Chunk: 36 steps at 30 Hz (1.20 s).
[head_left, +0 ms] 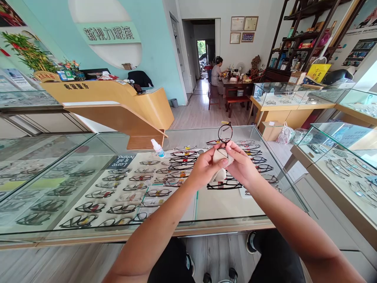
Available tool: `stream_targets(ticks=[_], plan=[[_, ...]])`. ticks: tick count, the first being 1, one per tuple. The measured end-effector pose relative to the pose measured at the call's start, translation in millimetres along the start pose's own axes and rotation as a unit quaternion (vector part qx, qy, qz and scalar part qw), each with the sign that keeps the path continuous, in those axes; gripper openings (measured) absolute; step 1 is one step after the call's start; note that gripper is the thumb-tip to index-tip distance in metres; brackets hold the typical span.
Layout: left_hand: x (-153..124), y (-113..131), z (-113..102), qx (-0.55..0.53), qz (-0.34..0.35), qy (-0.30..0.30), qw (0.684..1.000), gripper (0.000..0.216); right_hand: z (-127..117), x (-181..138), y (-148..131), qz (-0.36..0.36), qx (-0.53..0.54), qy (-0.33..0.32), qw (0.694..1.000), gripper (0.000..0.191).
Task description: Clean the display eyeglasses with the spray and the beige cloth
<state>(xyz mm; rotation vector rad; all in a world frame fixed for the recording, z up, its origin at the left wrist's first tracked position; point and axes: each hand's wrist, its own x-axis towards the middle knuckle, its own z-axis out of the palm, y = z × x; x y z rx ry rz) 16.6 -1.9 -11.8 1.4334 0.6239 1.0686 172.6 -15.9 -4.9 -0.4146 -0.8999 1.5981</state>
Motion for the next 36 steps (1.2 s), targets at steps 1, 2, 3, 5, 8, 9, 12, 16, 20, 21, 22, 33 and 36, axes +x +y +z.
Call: stream_targets(ticks=[1,2,3,5,8,9,12,16,20,21,22,33,36], plan=[[-0.5,-0.7,0.5,0.012,0.007,0.006,1.000,0.052,0.6,-0.6,0.9,-0.003,-0.002,-0.001,1.000,0.023],[-1.1,-1.6,0.8,0.025,0.013,0.012,1.000,0.052,1.1,-1.1,1.8,-0.007,-0.005,-0.002,1.000,0.022],[-1.5,-2.6,1.0,0.036,0.019,0.018,0.999,0.051,1.7,-1.6,2.7,-0.011,-0.009,-0.002,1.000,0.021],[-2.2,-4.4,1.3,0.051,0.029,0.034,0.998,0.050,2.9,-2.2,4.2,-0.021,-0.023,-0.002,1.000,0.019],[-2.4,-4.8,2.5,0.059,0.043,0.055,0.996,0.051,4.8,-2.2,5.4,-0.035,-0.044,-0.007,0.998,0.017],[-2.4,-4.2,3.2,0.060,0.046,0.061,0.995,0.051,5.1,-2.1,5.7,-0.038,-0.047,-0.010,0.998,0.016],[-2.4,-2.3,5.3,0.060,0.052,0.079,0.994,0.053,4.6,-1.6,6.4,-0.047,-0.056,-0.024,0.997,0.013],[-2.6,-3.7,5.0,0.058,0.041,0.079,0.994,0.055,1.2,-1.4,6.3,-0.054,-0.076,-0.012,0.996,0.016],[-2.9,-1.5,0.4,0.100,0.038,0.057,0.993,0.054,-1.6,-1.3,2.6,-0.044,-0.089,0.035,0.994,0.023],[-3.0,0.1,-0.8,0.113,0.047,0.046,0.991,0.052,-1.9,-1.1,1.1,-0.046,-0.088,0.043,0.994,0.023],[-3.1,1.9,-1.9,0.119,0.054,0.030,0.991,0.050,-2.0,-0.8,-0.5,-0.049,-0.085,0.048,0.994,0.024],[-4.5,3.2,0.0,0.061,0.019,0.017,0.998,0.056,-0.2,-1.1,-0.9,0.001,-0.047,0.034,0.998,0.028],[-5.1,4.6,2.6,0.067,0.027,0.041,0.997,0.049,1.3,-2.0,3.4,-0.008,-0.052,0.015,0.999,0.030]])
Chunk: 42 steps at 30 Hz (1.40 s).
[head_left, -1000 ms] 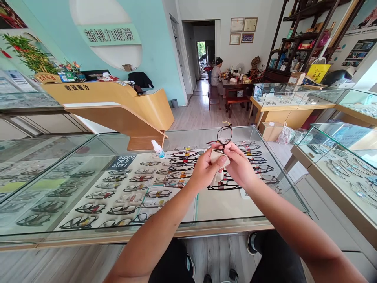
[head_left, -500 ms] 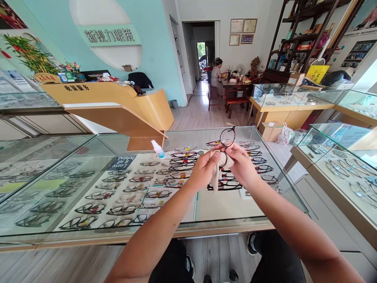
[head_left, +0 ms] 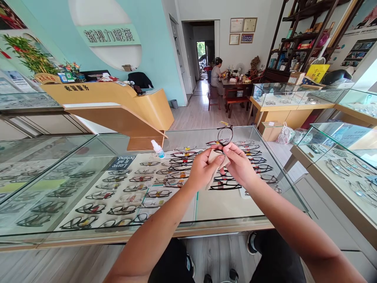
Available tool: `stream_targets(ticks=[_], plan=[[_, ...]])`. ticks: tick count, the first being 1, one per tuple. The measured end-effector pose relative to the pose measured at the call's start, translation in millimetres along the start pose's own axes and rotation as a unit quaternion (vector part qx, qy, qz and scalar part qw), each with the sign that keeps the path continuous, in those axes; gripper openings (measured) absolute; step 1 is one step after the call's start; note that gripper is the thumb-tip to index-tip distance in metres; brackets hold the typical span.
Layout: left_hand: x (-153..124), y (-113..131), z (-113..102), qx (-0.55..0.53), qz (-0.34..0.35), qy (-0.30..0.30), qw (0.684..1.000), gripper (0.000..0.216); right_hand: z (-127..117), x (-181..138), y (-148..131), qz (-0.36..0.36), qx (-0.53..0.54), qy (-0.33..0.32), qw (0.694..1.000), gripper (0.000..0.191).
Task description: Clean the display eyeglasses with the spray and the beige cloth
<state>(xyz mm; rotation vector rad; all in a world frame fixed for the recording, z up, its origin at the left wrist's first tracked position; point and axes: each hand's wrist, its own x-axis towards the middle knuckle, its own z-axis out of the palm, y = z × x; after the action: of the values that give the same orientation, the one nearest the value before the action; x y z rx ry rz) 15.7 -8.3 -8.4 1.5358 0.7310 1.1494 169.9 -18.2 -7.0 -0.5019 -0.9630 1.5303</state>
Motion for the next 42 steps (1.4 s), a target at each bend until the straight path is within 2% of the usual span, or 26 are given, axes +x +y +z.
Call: stream_targets(ticks=[5,8,15,21,23,28,33,39,42], plan=[[-1.2,-2.0,4.0,-0.012,0.002,0.046,0.999,0.055,1.4,-1.1,1.6,-0.010,-0.012,-0.019,1.000,0.029],[-0.2,-2.8,2.7,-0.010,-0.006,0.050,0.999,0.058,-1.4,-0.5,-0.3,-0.008,-0.022,-0.019,1.000,0.024],[5.4,-2.9,-15.0,0.025,0.006,-0.069,0.997,0.055,-8.6,3.8,-8.8,-0.009,-0.027,0.019,0.999,0.031],[5.2,-2.8,-15.7,0.001,0.000,-0.120,0.993,0.051,-10.5,4.4,-10.0,0.015,-0.018,0.015,1.000,0.034],[4.4,-3.9,-11.7,-0.016,-0.003,-0.108,0.994,0.052,-11.6,4.9,-8.2,0.018,-0.007,0.008,1.000,0.033],[2.6,-7.8,-1.0,-0.032,-0.014,-0.028,0.999,0.050,-14.7,6.7,-3.4,0.037,0.004,-0.009,0.999,0.032],[1.1,-7.6,2.9,-0.041,-0.016,0.024,0.999,0.055,-11.7,5.2,-2.2,0.020,-0.014,-0.032,0.999,0.030],[1.6,-13.6,1.1,-0.033,-0.027,0.037,0.998,0.063,-10.1,5.4,0.2,-0.002,-0.045,-0.036,0.998,0.029],[4.0,-19.2,-2.3,-0.002,-0.009,0.042,0.999,0.062,-13.3,6.9,-2.7,-0.018,-0.048,-0.025,0.998,0.026]])
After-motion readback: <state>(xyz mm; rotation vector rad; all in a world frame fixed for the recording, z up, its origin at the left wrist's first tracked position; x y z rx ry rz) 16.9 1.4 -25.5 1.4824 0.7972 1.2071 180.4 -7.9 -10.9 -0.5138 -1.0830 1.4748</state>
